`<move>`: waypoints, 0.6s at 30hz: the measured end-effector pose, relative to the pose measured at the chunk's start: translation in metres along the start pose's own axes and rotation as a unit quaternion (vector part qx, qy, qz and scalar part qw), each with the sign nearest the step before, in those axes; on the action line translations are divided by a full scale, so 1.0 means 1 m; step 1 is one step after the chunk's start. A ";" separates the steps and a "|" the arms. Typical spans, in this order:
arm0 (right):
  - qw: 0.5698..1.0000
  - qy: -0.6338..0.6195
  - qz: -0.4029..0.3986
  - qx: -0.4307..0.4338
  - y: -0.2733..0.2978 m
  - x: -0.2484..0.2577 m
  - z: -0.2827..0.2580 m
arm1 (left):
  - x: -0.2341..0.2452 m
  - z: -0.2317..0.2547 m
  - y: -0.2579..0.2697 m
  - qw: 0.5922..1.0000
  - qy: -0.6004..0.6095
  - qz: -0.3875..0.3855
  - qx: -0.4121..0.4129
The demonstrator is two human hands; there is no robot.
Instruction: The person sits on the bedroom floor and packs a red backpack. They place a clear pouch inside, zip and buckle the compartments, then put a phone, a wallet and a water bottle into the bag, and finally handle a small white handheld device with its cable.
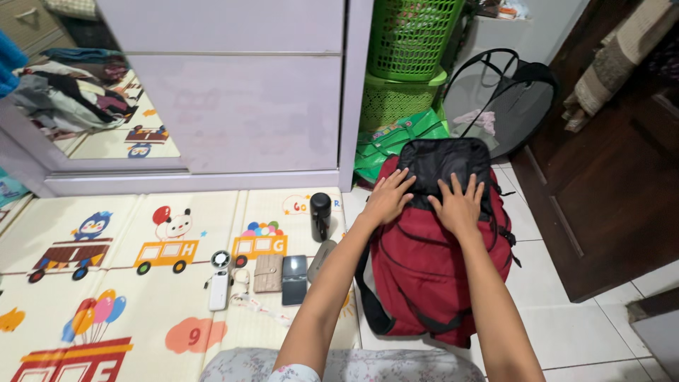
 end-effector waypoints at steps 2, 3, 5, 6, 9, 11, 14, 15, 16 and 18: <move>0.999 0.018 0.028 -0.004 -0.004 0.019 -0.016 | 0.015 0.002 0.008 1.000 0.009 0.010 -0.010; 1.000 0.018 0.016 -0.011 -0.005 0.028 -0.025 | 0.021 0.002 0.013 1.000 0.006 0.014 -0.013; 0.999 0.018 -0.007 -0.026 -0.007 0.046 -0.045 | 0.032 0.001 0.022 1.000 0.010 0.017 -0.014; 0.999 0.007 -0.046 -0.021 -0.007 0.054 -0.057 | 0.036 0.000 0.026 1.000 0.017 0.015 -0.012; 0.987 -0.067 -0.143 -0.012 -0.004 0.073 -0.102 | 0.049 -0.010 0.044 0.999 0.041 0.028 -0.011; 0.968 -0.172 -0.179 -0.024 0.000 0.081 -0.132 | 0.057 -0.021 0.060 0.998 0.049 0.041 -0.005; 0.961 -0.249 -0.114 0.032 0.007 0.090 -0.176 | 0.070 -0.045 0.092 0.997 0.044 0.056 0.024; 0.961 -0.250 -0.115 0.041 0.008 0.089 -0.189 | 0.075 -0.055 0.104 0.997 0.039 0.057 0.039; 0.960 -0.252 -0.116 0.049 0.010 0.087 -0.201 | 0.079 -0.066 0.117 0.996 0.033 0.058 0.055; 0.958 -0.259 -0.108 0.061 0.011 0.079 -0.224 | 0.087 -0.086 0.146 0.994 0.004 0.065 0.092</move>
Point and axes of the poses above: each hand's wrist, its own y-axis away from the middle knuckle, its own x-axis out of the back of the hand, z = x × y, the point moved 3 cm from there along -y, towards the middle knuckle, and after that the axes turned 7 degrees about x, right-handed, at the moved point
